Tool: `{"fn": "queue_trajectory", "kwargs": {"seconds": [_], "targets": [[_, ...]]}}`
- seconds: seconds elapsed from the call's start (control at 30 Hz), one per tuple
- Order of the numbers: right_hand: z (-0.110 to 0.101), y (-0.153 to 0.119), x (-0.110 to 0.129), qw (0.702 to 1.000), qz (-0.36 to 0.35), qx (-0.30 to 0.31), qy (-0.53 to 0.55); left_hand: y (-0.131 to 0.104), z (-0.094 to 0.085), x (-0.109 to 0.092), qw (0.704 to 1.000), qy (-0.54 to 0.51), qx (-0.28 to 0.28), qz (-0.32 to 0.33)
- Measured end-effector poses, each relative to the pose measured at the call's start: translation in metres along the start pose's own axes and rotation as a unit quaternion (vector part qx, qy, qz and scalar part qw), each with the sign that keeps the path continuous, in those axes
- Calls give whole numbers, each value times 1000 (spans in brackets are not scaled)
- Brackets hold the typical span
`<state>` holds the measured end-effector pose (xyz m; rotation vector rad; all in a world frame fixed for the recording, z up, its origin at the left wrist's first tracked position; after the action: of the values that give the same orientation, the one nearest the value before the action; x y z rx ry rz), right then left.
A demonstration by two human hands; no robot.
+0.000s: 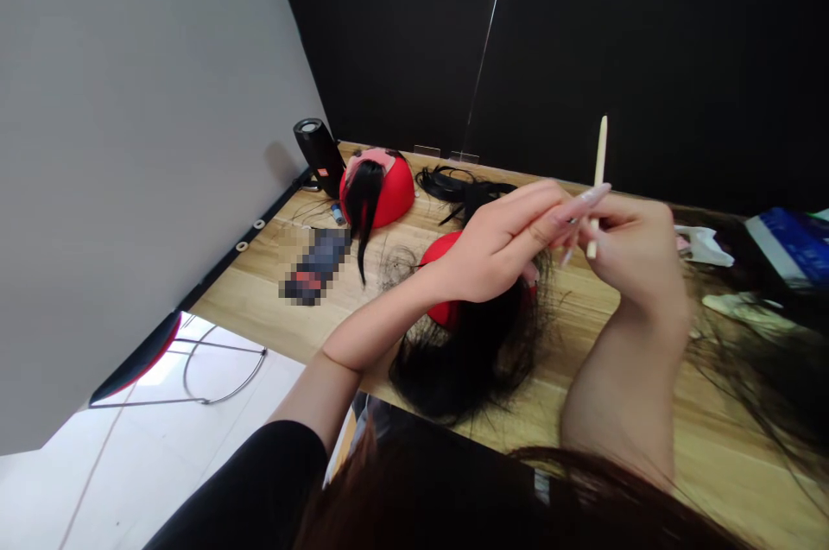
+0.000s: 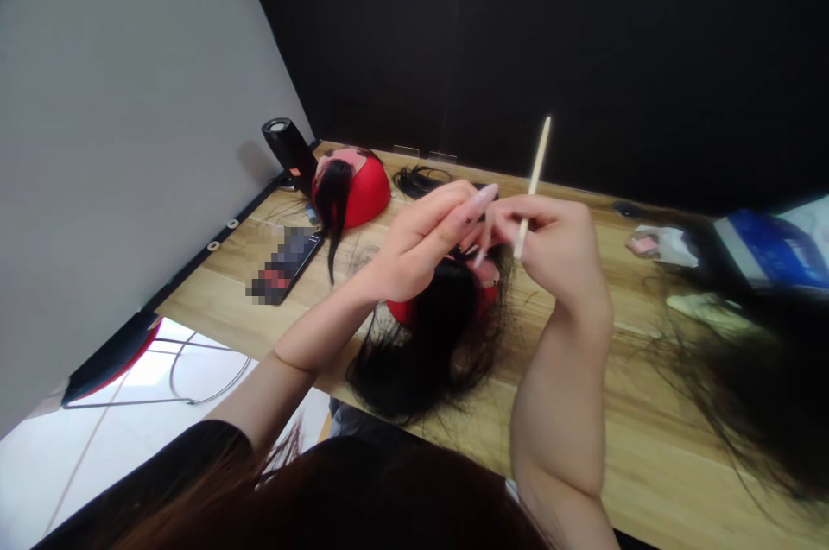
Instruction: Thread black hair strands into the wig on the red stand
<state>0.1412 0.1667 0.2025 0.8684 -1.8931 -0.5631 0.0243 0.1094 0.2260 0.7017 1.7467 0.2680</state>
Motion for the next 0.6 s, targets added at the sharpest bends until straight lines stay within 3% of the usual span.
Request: {"fn": "queue_trajectory", "kwargs": {"seconds": [0.1, 0.23, 0.37, 0.47, 0.6], "targets": [[1, -5, -16, 996, 79, 34, -10, 3, -4, 16, 998, -30, -7, -59], [-9, -15, -21, 987, 131, 77, -60, 8, -10, 26, 994, 42, -7, -103], [-16, -15, -2, 996, 68, 59, -17, 12, -6, 34, 986, 103, 18, -129], [-9, -12, 13, 998, 19, 51, 41, 13, 3, 36, 985, 110, 51, -124], [1, -9, 22, 995, 4, 18, 101, 12, 5, 37, 985, 109, 58, -121]]}}
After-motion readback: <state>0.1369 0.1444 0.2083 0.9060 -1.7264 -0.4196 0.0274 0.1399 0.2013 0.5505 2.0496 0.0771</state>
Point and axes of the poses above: each hand's wrist, its own y-axis towards the middle knuckle, its own z-axis out of the palm, x = y × z, the point moved 9 cm from there along y, towards the middle knuckle, and after that the axes turned 14 degrees about -z, right-handed, at the moved point
